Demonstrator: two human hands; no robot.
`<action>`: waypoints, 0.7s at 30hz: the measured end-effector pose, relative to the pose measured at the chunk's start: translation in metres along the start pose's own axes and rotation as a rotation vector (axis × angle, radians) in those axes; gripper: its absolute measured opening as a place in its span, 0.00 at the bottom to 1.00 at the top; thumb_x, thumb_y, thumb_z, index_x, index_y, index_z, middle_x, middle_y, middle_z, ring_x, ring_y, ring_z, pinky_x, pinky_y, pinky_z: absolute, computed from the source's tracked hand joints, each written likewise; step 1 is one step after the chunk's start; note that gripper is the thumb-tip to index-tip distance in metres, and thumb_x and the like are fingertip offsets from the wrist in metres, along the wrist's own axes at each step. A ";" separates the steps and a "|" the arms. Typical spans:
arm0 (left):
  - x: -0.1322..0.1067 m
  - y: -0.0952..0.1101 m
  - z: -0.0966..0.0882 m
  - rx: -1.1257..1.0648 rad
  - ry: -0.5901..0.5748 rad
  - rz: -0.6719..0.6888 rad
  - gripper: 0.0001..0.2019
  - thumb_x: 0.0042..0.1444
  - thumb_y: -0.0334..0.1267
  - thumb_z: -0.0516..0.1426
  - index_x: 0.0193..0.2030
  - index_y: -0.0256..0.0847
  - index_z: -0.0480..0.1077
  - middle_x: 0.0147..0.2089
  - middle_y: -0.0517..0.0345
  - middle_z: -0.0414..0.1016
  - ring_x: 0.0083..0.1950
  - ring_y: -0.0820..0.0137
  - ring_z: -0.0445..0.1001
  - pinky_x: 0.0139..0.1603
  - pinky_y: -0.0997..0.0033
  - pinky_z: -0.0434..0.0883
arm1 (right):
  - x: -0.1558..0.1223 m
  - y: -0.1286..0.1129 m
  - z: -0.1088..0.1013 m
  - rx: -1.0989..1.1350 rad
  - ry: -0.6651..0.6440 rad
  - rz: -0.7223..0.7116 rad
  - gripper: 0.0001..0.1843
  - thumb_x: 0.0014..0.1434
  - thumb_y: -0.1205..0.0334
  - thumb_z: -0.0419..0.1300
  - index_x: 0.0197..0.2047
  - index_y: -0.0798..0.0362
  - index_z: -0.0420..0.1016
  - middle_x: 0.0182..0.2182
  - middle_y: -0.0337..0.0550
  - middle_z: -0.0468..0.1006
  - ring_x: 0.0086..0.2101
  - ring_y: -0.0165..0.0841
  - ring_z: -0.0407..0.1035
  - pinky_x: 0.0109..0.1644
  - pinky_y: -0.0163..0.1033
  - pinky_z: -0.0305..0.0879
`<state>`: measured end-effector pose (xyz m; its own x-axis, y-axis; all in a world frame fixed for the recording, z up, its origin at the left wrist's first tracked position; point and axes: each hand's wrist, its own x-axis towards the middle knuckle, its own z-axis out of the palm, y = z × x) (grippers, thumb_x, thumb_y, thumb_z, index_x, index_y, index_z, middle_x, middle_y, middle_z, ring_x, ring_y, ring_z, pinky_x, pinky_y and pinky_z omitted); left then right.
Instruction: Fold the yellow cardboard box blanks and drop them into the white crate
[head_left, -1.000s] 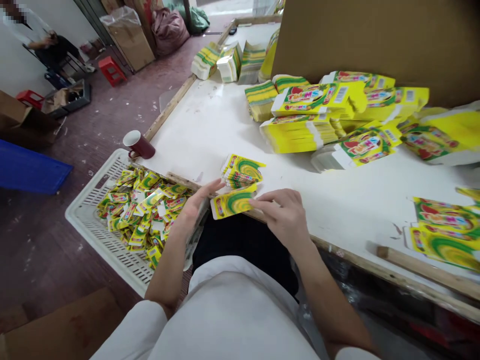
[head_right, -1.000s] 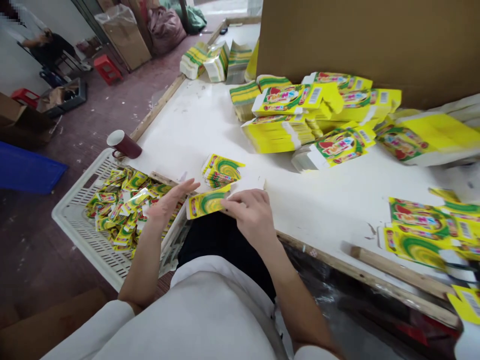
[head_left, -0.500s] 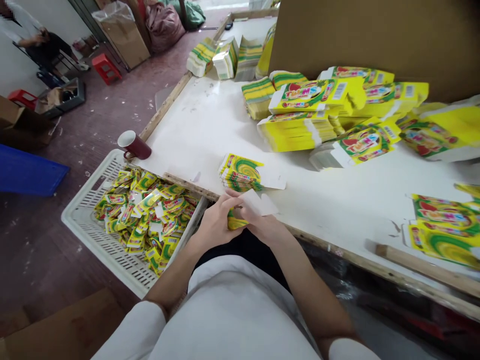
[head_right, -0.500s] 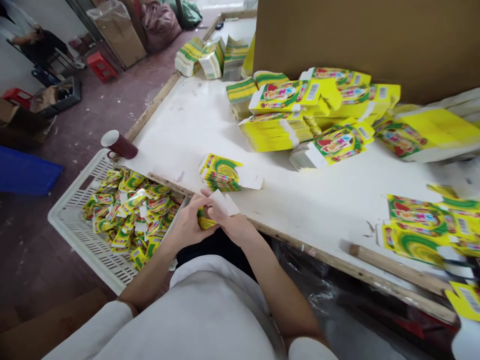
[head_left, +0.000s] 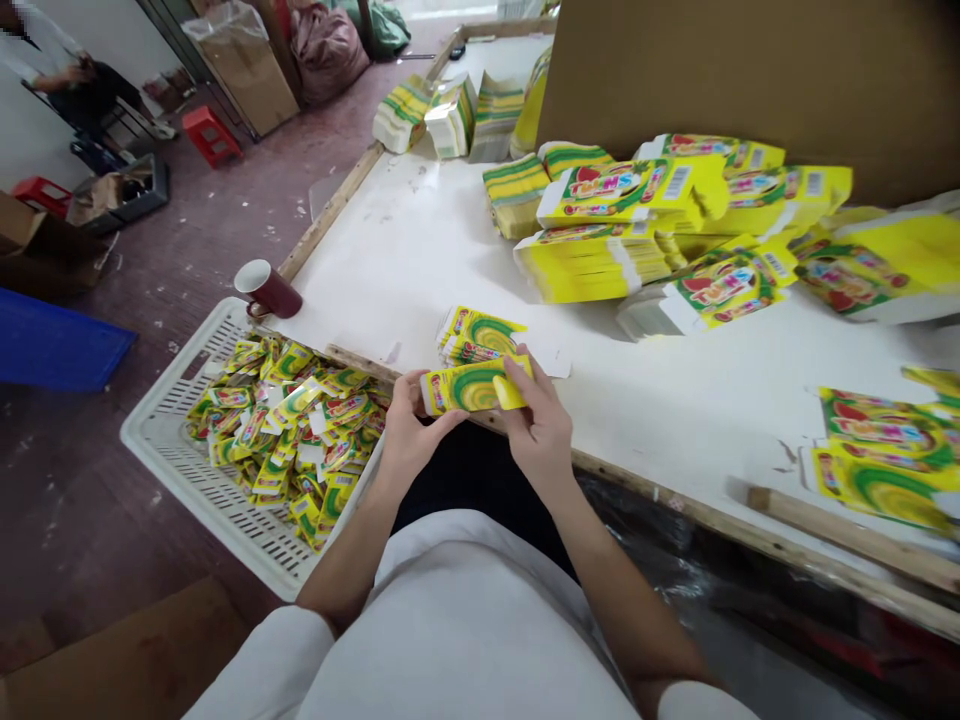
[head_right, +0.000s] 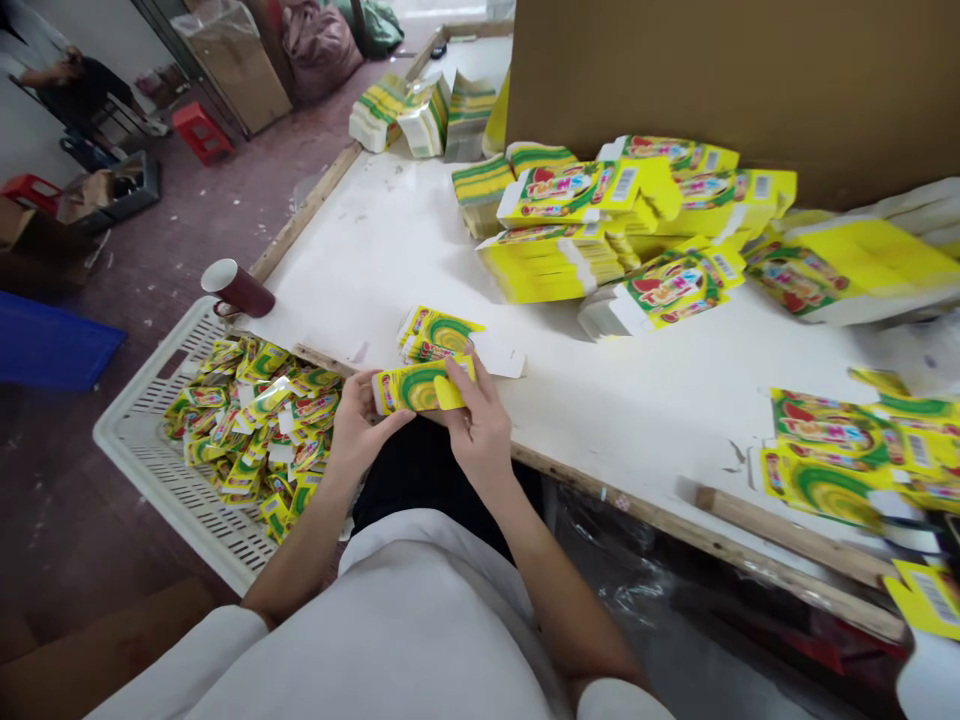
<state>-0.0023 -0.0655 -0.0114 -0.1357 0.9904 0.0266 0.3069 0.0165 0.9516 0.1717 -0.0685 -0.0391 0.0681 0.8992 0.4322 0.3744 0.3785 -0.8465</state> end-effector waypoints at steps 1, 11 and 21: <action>0.000 0.003 -0.003 -0.102 -0.007 -0.034 0.33 0.48 0.48 0.71 0.56 0.44 0.63 0.44 0.56 0.77 0.42 0.65 0.79 0.43 0.66 0.75 | 0.001 0.003 -0.002 -0.016 -0.047 -0.040 0.28 0.68 0.62 0.59 0.70 0.40 0.66 0.73 0.46 0.60 0.69 0.46 0.60 0.68 0.53 0.68; -0.001 0.016 -0.001 -0.168 0.167 -0.002 0.13 0.61 0.45 0.63 0.49 0.44 0.72 0.44 0.59 0.73 0.45 0.70 0.73 0.48 0.71 0.70 | 0.011 0.003 -0.027 0.059 -0.391 -0.182 0.18 0.65 0.62 0.65 0.58 0.45 0.80 0.67 0.54 0.70 0.63 0.45 0.71 0.61 0.52 0.76; -0.001 0.013 0.003 -0.121 0.150 0.009 0.10 0.63 0.44 0.61 0.49 0.46 0.72 0.44 0.58 0.74 0.46 0.67 0.74 0.52 0.66 0.70 | 0.008 -0.005 -0.022 0.023 -0.328 -0.223 0.19 0.63 0.61 0.67 0.57 0.42 0.81 0.73 0.48 0.59 0.66 0.47 0.65 0.64 0.54 0.73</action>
<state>0.0049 -0.0657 0.0005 -0.2747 0.9588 0.0717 0.1948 -0.0175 0.9807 0.1910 -0.0680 -0.0240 -0.3131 0.8152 0.4874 0.3254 0.5742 -0.7513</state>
